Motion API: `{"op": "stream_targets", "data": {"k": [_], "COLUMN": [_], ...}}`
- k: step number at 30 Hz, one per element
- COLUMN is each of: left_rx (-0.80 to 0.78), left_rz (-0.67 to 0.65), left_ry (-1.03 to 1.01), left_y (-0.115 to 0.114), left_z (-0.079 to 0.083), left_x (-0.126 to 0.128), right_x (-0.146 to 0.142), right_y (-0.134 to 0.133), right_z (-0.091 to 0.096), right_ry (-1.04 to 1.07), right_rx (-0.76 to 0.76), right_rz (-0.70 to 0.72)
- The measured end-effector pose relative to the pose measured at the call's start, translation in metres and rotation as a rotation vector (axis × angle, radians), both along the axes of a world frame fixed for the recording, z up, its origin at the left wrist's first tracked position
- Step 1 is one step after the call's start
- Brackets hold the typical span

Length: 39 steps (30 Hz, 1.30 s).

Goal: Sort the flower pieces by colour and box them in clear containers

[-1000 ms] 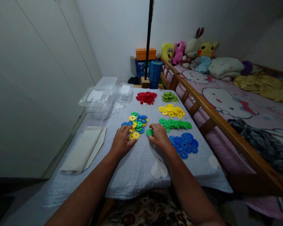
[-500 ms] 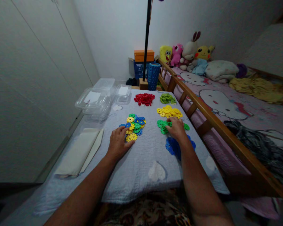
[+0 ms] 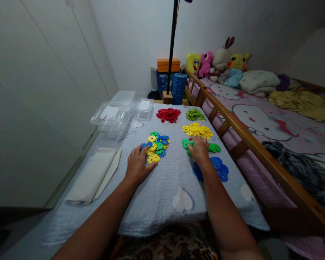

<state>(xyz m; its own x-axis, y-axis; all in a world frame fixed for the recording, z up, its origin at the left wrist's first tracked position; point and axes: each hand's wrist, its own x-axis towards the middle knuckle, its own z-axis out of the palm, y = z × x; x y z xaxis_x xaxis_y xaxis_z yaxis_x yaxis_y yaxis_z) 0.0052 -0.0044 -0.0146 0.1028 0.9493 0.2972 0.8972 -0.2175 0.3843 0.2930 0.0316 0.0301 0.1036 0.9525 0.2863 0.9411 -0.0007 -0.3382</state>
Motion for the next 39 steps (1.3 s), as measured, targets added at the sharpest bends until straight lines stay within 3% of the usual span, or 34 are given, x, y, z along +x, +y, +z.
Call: {"op": "stream_targets", "data": {"k": [5, 8, 13, 21, 26, 32, 39], "left_rx": [-0.016, -0.020, -0.022, -0.111, -0.230, -0.217, -0.155], "left_rz": [-0.021, -0.053, -0.060, 0.006, 0.001, 0.029, -0.012], "left_ry": [-0.006, -0.036, -0.052, -0.026, -0.036, -0.049, 0.008], "left_y": [-0.001, -0.001, -0.001, 0.003, 0.025, 0.053, 0.040], "left_z": [0.001, -0.001, -0.001, -0.002, 0.003, 0.015, 0.007], "left_x": [0.001, -0.001, -0.001, 0.003, 0.005, 0.014, 0.025], "right_x": [-0.040, -0.067, -0.090, -0.088, -0.084, -0.082, -0.082], "right_y": [-0.003, -0.010, -0.018, -0.019, -0.015, -0.009, -0.008], "right_z": [-0.005, -0.011, -0.020, -0.028, -0.033, -0.036, -0.035], "right_ry": [0.105, 0.091, 0.003, -0.004, 0.029, 0.004, 0.040], "right_rx": [-0.052, -0.082, -0.049, -0.001, 0.001, -0.059, -0.032], "right_rz": [0.326, 0.416, 0.428, 0.397, 0.356, 0.342, 0.312]}}
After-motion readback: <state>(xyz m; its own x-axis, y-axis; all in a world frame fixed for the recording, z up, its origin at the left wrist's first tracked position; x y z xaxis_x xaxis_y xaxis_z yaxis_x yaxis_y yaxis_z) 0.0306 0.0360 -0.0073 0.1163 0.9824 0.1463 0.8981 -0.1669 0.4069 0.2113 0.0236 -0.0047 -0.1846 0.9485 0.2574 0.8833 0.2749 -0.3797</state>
